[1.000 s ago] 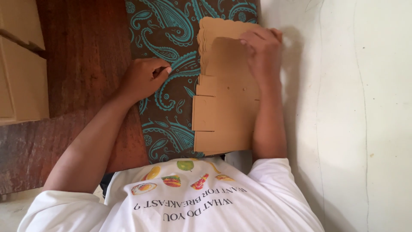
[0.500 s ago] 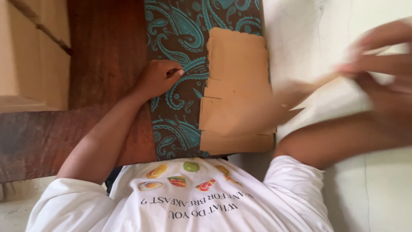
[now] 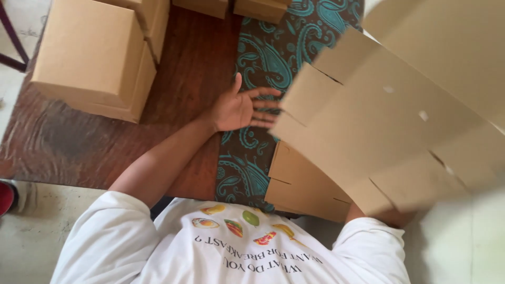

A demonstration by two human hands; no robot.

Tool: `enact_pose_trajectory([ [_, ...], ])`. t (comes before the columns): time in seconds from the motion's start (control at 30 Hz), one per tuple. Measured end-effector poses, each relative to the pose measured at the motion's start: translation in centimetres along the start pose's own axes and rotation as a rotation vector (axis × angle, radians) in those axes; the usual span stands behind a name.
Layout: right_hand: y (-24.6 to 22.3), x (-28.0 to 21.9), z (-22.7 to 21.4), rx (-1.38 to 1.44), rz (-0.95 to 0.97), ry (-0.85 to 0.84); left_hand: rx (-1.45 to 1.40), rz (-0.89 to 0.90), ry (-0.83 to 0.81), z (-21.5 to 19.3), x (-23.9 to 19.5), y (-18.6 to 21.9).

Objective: Folding flat cardboard sheets into small boxes and stacking them on a table.

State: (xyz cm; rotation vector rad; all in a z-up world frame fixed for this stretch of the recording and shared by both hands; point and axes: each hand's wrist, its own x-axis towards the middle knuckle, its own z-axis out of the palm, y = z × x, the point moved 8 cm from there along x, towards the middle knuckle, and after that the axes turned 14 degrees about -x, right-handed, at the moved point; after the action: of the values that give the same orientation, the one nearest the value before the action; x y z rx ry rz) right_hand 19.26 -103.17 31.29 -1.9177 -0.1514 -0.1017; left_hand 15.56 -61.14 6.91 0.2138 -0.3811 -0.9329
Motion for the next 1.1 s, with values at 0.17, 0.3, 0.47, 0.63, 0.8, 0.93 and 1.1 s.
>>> enact_pose_trajectory([
  [0.17, 8.4, 3.0, 12.4, 0.357, 0.249, 0.054, -0.329, -0.015, 0.038, -4.0, -1.3, 0.3],
  [0.3, 13.4, 5.2, 19.0, 0.637, 0.458, 0.088, -0.031, -0.122, 0.531, -4.6, -3.8, 1.6],
  [0.47, 14.8, 4.5, 23.0, 0.148, 0.486, -0.133, 0.222, -0.145, 0.748, -3.0, -7.0, 0.0],
  [0.63, 11.4, 3.9, 27.5, -0.296, 0.284, -0.256, 0.909, -0.224, 0.911, -6.9, -9.5, 2.1],
  [0.8, 11.5, 4.9, 30.0, -0.645, -0.21, -0.256, 1.964, 0.299, 0.82, -0.9, -6.4, 7.7],
  [0.93, 10.3, 4.3, 31.3, -0.751, -0.29, -0.135, 2.348, 0.466, 0.62, 3.5, -2.8, 7.3],
  [1.1, 9.8, 3.1, 31.3, -0.721, -0.448, 0.006, 2.659, 0.678, 0.452, 3.2, 0.7, 6.4],
])
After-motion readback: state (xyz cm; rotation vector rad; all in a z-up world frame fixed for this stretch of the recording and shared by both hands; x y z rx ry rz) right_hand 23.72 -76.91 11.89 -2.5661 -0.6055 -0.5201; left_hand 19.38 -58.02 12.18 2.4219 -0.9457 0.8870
